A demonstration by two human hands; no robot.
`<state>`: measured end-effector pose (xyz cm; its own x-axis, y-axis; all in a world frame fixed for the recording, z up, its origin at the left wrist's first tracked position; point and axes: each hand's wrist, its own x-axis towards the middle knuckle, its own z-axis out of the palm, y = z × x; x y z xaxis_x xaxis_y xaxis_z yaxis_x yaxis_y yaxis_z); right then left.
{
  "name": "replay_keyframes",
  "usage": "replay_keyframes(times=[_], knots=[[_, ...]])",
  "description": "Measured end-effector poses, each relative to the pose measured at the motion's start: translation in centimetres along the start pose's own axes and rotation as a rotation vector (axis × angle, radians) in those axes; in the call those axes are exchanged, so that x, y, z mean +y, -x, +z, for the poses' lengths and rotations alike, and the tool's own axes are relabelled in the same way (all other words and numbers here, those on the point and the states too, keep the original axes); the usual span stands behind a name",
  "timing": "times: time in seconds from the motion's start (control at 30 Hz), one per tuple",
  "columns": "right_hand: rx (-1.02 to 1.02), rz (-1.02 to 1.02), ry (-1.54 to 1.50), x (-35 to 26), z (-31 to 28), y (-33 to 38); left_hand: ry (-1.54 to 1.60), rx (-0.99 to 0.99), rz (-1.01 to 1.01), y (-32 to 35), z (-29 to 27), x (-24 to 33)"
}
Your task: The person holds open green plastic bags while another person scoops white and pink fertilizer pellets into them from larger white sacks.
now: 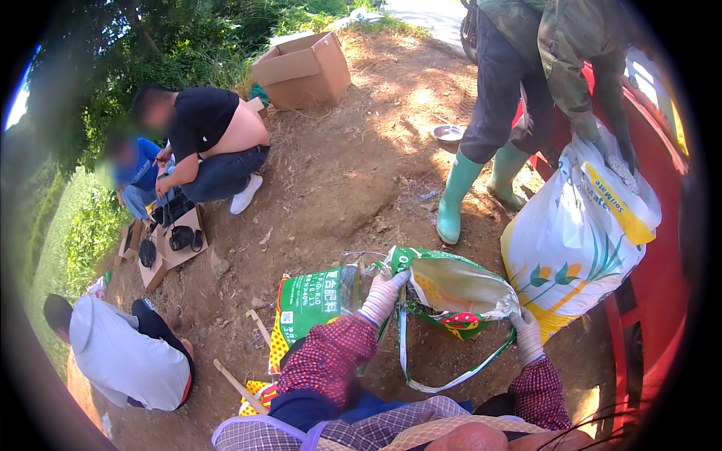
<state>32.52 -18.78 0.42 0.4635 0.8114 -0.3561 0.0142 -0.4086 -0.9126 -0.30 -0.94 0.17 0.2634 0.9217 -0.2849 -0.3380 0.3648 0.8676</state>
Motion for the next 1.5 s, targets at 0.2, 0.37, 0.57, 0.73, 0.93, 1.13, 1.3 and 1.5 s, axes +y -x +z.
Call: replay_keyframes(times=[0.2, 0.37, 0.57, 0.73, 0.93, 1.13, 1.3, 1.5], knots=[[0.074, 0.05, 0.113, 3.4, -1.6, -2.1, -0.018, -0.123, 0.063, -0.6, 2.1, -1.7], [0.083, 0.04, 0.082, 1.7, -1.1, -1.1, -0.025, -0.179, 0.045, -0.8, 2.1, -0.9], [0.177, 0.079, -0.016, 2.7, -3.6, -1.7, -0.113, -0.244, 0.045, -1.5, 3.7, -1.5], [0.171, 0.011, 0.194, 3.4, -3.5, -3.2, 0.001, -0.176, -0.041, -1.3, 1.6, -2.5], [0.189, 0.135, 0.172, -0.2, -2.1, -0.1, -0.037, -0.154, -0.035, -1.4, 2.6, -2.4], [0.183, 0.119, 0.198, 0.3, -1.5, -1.4, -0.031, -0.13, -0.027, -2.3, 2.3, -2.8], [0.166, 0.059, 0.166, -0.2, -0.8, -1.9, 0.021, -0.147, -0.09, -2.5, 2.8, -2.5], [0.111, 0.015, 0.096, -0.7, 0.8, -2.5, -0.062, -0.034, -0.149, -2.2, 2.2, -3.5]])
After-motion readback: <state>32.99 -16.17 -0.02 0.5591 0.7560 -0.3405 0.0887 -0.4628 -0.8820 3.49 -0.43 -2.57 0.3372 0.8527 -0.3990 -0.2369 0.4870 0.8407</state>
